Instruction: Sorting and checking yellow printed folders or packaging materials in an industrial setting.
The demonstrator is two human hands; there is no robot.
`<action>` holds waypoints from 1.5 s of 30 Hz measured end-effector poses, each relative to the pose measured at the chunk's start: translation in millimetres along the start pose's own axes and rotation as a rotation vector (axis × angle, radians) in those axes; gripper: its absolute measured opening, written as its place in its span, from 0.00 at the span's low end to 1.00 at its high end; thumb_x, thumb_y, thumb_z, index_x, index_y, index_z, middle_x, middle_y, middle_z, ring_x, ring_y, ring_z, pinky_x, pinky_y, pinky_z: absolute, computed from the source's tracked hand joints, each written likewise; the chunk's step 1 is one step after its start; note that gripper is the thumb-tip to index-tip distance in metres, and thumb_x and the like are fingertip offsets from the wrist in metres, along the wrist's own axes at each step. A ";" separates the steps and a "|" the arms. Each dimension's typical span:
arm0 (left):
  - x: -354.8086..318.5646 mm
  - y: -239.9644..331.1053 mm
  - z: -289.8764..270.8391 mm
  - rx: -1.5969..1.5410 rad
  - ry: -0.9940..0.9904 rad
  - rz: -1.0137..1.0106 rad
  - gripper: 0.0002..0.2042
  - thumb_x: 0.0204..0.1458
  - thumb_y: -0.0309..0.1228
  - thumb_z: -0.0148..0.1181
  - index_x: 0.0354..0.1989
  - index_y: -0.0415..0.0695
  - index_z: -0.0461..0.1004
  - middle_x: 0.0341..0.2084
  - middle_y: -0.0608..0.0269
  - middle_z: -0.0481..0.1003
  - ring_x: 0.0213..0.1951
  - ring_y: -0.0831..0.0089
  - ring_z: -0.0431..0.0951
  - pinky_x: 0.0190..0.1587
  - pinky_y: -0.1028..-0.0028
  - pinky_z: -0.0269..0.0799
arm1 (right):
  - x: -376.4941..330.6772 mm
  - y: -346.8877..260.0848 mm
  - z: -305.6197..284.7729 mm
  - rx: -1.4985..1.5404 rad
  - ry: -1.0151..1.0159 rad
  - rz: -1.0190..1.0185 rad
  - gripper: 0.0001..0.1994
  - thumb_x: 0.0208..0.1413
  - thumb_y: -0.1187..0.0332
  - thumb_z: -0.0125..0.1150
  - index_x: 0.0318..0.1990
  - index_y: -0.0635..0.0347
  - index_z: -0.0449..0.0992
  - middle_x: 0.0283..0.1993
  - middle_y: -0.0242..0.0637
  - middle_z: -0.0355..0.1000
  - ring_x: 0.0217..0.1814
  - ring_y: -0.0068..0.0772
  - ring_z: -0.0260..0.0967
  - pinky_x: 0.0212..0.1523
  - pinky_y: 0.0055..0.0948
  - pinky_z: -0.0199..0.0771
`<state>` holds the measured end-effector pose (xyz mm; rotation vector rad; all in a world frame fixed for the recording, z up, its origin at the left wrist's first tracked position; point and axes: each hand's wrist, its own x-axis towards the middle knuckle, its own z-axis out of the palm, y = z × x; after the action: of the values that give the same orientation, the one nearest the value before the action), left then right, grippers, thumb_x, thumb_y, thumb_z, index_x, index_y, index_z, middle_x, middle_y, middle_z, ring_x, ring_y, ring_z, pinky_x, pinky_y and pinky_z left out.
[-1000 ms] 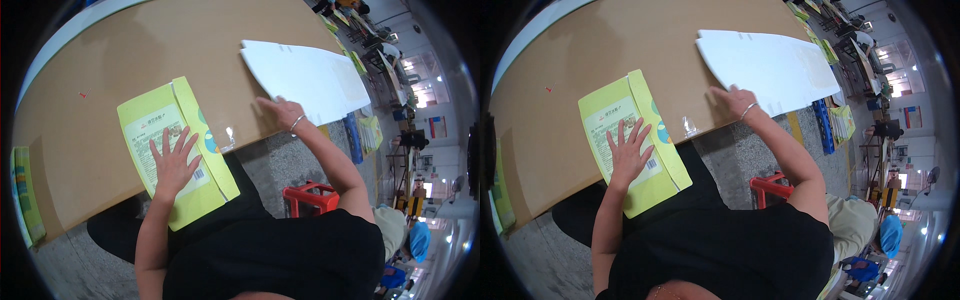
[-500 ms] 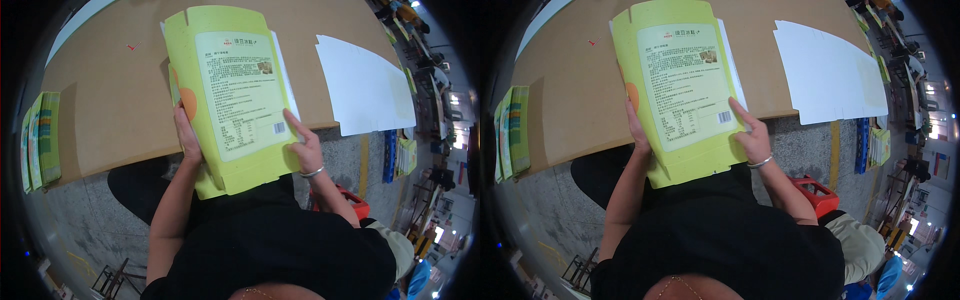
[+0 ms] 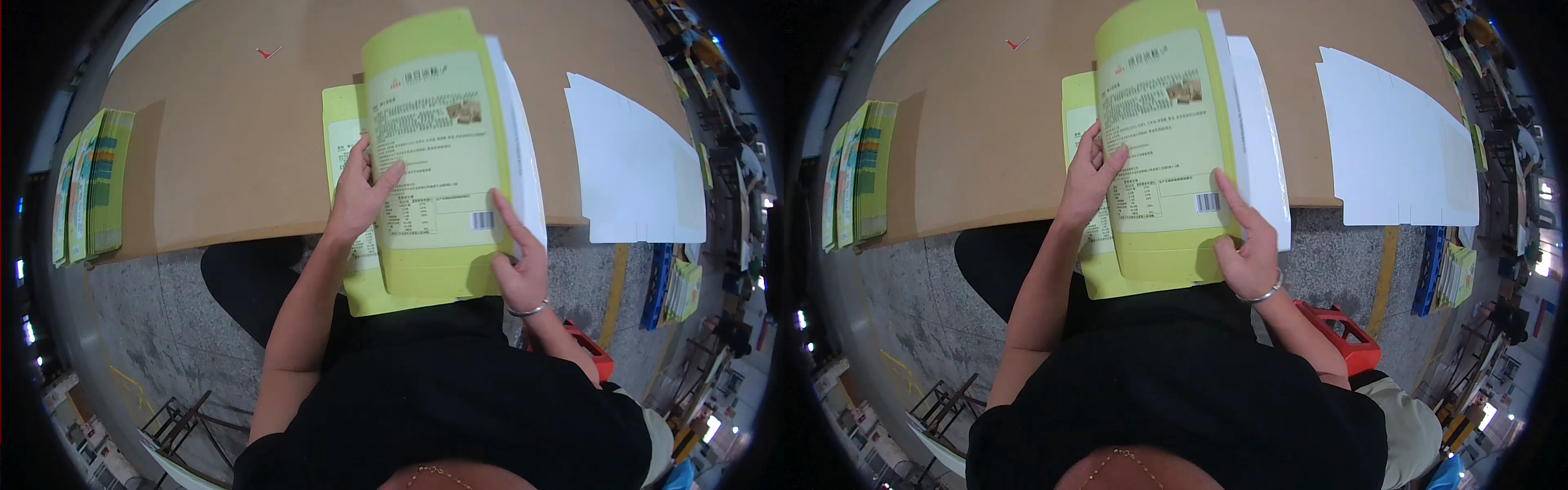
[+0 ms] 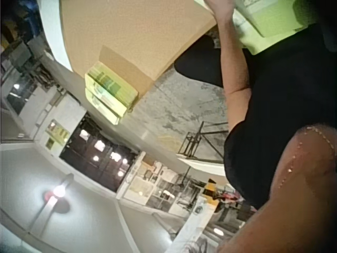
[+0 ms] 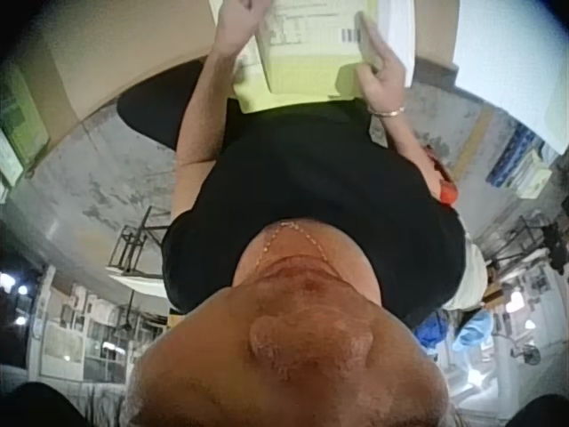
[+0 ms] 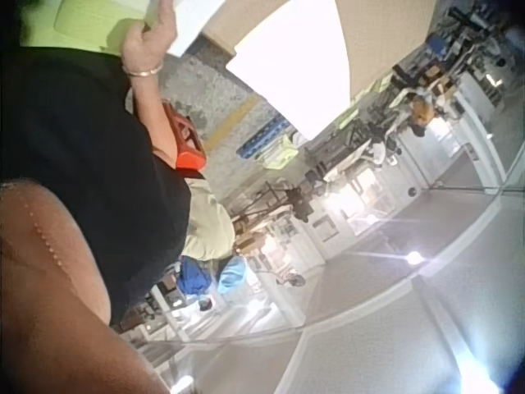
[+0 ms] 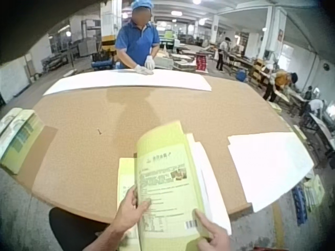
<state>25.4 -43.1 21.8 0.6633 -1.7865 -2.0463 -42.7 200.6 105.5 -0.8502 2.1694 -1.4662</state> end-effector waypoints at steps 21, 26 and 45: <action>-11.7 24.6 3.1 1.464 0.032 0.181 0.31 0.50 0.23 0.57 0.66 0.43 0.59 0.68 0.38 0.48 0.71 0.44 0.42 0.71 0.53 0.36 | 4.4 51.8 34.6 -0.291 -0.301 0.148 0.42 0.44 0.78 0.47 0.72 0.47 0.50 0.43 0.59 0.73 0.24 0.40 0.69 0.32 0.32 0.72; 0.5 -21.0 42.5 1.321 0.045 0.294 0.30 0.59 0.43 0.49 0.68 0.41 0.56 0.69 0.43 0.48 0.70 0.45 0.44 0.69 0.46 0.35 | 20.8 41.2 2.4 -0.423 -0.437 0.209 0.25 0.53 0.67 0.56 0.61 0.56 0.69 0.31 0.49 0.71 0.29 0.51 0.70 0.36 0.44 0.71; 5.8 -16.5 64.4 1.448 0.001 0.389 0.27 0.60 0.52 0.45 0.68 0.66 0.57 0.69 0.81 0.51 0.65 0.29 0.46 0.54 0.21 0.38 | 69.2 82.0 30.6 -0.951 0.000 -0.449 0.21 0.59 0.69 0.50 0.60 0.61 0.69 0.64 0.47 0.63 0.69 0.50 0.56 0.67 0.47 0.54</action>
<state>-14.3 9.5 11.2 0.5125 -2.8861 -0.2460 -97.1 155.2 19.3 -1.7107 2.7910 -0.4725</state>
